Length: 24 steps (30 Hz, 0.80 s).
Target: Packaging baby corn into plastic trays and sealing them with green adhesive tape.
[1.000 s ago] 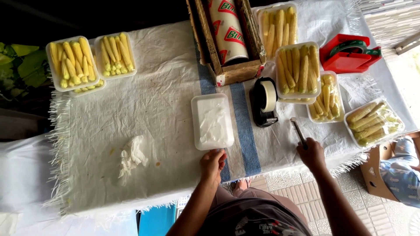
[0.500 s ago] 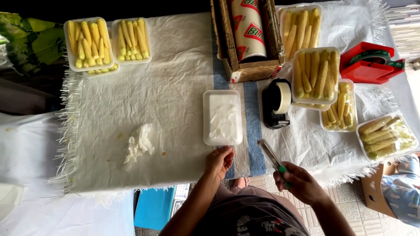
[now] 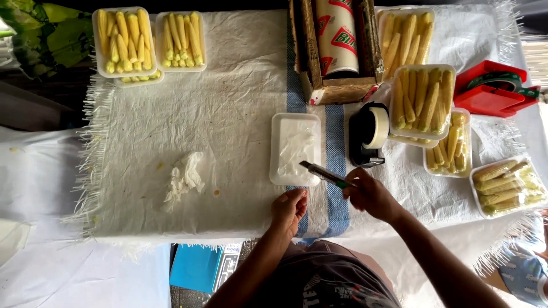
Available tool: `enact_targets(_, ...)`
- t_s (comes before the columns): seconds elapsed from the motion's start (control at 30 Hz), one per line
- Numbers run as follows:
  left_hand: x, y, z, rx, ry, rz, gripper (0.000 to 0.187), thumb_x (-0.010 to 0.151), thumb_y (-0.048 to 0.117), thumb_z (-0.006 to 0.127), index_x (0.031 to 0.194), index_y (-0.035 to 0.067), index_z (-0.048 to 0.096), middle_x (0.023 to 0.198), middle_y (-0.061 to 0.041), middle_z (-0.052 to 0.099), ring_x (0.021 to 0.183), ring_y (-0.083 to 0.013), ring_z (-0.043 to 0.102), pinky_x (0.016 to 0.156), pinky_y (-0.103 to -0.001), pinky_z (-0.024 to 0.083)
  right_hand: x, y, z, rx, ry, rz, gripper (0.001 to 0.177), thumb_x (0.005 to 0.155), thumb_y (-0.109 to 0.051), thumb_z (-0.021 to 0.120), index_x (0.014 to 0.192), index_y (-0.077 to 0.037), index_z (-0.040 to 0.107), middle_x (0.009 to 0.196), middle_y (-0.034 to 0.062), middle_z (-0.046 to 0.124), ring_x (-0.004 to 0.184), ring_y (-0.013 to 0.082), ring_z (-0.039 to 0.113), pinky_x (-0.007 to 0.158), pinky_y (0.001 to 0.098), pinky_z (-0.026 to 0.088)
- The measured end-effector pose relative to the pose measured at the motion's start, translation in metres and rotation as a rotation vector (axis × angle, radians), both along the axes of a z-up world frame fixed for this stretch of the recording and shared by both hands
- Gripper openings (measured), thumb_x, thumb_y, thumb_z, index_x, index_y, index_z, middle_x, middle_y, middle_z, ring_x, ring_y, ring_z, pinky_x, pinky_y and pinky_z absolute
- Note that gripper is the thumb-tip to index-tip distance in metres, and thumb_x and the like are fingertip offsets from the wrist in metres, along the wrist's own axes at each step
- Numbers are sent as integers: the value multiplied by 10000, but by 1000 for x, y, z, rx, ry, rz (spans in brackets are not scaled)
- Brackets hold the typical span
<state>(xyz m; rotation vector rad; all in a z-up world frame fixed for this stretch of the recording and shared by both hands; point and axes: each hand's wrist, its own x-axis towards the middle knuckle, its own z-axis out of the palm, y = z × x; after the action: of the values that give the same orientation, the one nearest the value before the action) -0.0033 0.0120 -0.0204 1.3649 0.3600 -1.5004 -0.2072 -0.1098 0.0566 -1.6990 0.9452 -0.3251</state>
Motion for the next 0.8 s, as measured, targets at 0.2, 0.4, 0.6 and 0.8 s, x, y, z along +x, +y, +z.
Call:
enact_targets(0.2,-2,2,1,-6,-23,31,251,823,198,863,1027,126,736,1008,-62,783,833,-119,721,814,-259,560,5,-19,-1,-336,204,132,155,855,-275,782,967,-168,764,496,58,689,432,237,653,531,355,552)
enact_targets(0.4,-6,3,-4,2,-86,35,263,829,205,860,1038,109,732,1008,-76,788,831,-123,735,808,-259,571,23,-36,29,-384,341,324,218,880,-280,748,1069,-181,792,666,135,782,595,321,761,620,397,606)
enact_targets(0.6,-6,2,11,30,-158,27,290,820,229,861,1043,94,734,1002,-97,795,832,-142,750,812,-268,582,38,-51,47,-309,545,408,222,883,-417,741,1083,-329,784,832,72,822,776,337,784,749,458,609)
enact_targets(0.8,-10,0,-2,40,-223,12,291,802,218,874,1018,76,741,954,-102,798,792,-147,768,780,-278,604,52,-55,55,-271,691,510,289,931,-454,669,1215,-439,724,952,-9,829,837,286,791,850,447,600)
